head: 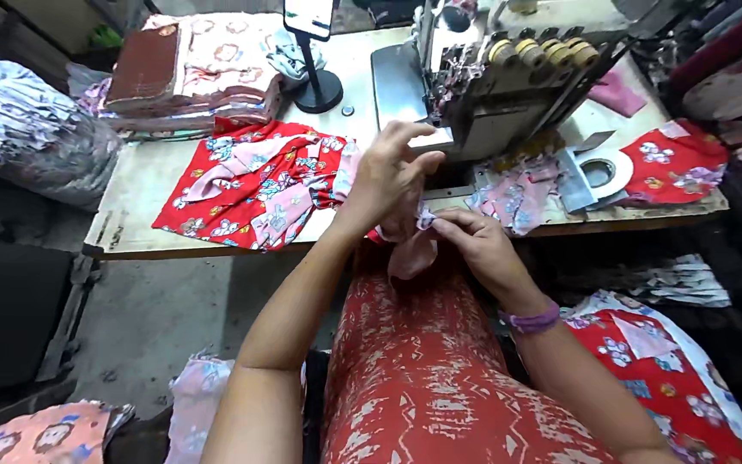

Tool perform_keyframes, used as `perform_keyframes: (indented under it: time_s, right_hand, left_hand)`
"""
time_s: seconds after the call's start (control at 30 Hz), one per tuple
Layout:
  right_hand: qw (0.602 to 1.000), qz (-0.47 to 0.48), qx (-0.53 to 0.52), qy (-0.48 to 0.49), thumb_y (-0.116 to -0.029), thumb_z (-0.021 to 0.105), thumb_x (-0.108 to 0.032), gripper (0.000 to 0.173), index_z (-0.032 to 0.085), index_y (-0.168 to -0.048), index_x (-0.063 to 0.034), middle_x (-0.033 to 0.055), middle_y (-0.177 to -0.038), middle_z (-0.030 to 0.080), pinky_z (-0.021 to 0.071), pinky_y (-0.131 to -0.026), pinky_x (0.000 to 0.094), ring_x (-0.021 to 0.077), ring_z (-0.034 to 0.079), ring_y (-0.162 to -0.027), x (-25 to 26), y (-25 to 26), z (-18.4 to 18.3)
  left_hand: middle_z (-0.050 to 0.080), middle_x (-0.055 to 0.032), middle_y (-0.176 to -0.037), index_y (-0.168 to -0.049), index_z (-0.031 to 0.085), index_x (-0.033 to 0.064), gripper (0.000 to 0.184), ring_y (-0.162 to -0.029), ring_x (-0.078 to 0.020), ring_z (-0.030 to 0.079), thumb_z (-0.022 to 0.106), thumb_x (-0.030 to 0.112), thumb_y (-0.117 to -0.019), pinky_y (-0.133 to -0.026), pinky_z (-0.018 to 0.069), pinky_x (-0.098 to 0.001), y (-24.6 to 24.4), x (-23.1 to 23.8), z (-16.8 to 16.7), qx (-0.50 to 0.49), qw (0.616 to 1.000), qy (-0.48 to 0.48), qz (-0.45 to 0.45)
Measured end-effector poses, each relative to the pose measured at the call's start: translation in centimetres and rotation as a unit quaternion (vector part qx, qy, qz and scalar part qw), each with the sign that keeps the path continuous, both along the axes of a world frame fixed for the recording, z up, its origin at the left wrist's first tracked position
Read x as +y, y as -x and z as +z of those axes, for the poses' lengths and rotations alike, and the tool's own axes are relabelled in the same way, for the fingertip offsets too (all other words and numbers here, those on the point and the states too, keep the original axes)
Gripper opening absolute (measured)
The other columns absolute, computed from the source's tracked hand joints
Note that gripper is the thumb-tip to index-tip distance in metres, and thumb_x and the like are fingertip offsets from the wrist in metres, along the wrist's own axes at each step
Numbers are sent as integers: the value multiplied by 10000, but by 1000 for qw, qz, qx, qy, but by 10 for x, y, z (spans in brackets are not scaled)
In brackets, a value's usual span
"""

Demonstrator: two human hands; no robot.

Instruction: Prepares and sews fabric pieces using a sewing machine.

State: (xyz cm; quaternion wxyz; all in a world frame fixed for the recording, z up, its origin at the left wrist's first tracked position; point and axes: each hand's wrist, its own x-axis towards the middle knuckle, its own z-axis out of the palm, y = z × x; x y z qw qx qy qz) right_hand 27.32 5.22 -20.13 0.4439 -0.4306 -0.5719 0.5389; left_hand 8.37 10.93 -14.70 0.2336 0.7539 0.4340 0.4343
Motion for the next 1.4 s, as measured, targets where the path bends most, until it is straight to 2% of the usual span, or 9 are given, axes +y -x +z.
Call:
perform_keyframes:
  time_s: [0.33,0.5,0.73,0.83,0.97,1.1,1.23,1.33,1.4]
  right_hand:
    - [904,71,360,221,-978,390,-110,249,634,-932,-126,6,-874,717,601,-767,274,82,702,-818,12,16,33]
    - [972,-8,219,80,-999,366,-102,292,605,-847,-171,-66,-804,650,542,-792,238,33,631,-793,26,8,32]
    - [936,10,291,196,-1090,281,-139,332,602,-1011,-117,26,-923,703,599,-806,288,105,701,-858,24,7,43]
    - [929,63,312,188,-1010,476,-129,201,652,-1102,-162,38,-968,720,599,-815,304,122,704,-881,30,-1,38]
    - [999,-17,-27,-39,-869,680,16,428,584,-1282,-42,-6,-870,650,559,-703,232,53,627,-742,37,2,30]
    - [923,-156,-234,-264,-817,706,59,276,713,-1092,50,174,-919,662,551,-683,356,216,633,-748,36,15,21]
    - [984,-53,-13,-169,-915,718,-77,75,746,-959,-22,-47,-840,725,569,-715,136,-49,659,-744,17,30,38]
    - [997,-48,30,-45,-1010,607,-108,144,727,-993,-30,-53,-778,695,583,-652,202,-2,651,-663,34,28,23]
    - [996,-64,41,43,-1013,618,-109,132,702,-1016,-8,-12,-761,680,572,-615,224,37,635,-623,48,25,-2]
  left_hand:
    - [730,-93,-947,-1024,701,-94,159,-836,-15,677,644,33,-947,-805,561,-189,-19,-65,-60,-200,967,123,94]
    - [730,-25,-915,-1029,670,-15,151,-838,-47,699,729,37,-900,-807,590,-242,1,-55,-48,-241,951,176,76]
    - [717,-20,-896,-1015,703,-27,131,-812,-19,673,720,-15,-886,-788,572,-218,-6,-43,-58,-242,945,212,65]
    - [732,1,-913,-1063,717,-3,177,-826,-44,688,708,-39,-890,-806,588,-247,17,-42,-51,-298,914,273,28]
    - [708,38,-863,-994,644,129,203,-768,-57,684,483,6,-1008,-743,592,-260,41,-45,-30,-429,841,330,2]
    - [672,-5,-830,-1021,716,36,105,-675,-46,599,643,12,-950,-632,511,-193,56,-46,18,-33,989,75,121]
    - [648,-223,-885,-1037,769,-13,160,-771,-332,637,642,63,-975,-690,512,-429,57,-17,70,228,939,-210,151]
    - [691,-85,-1039,-1029,751,-4,162,-927,-73,660,623,88,-989,-831,549,-210,49,29,61,88,995,-36,2]
    - [700,39,-862,-968,712,26,136,-752,26,639,617,115,-1004,-724,545,-184,42,61,36,-23,986,166,-7]
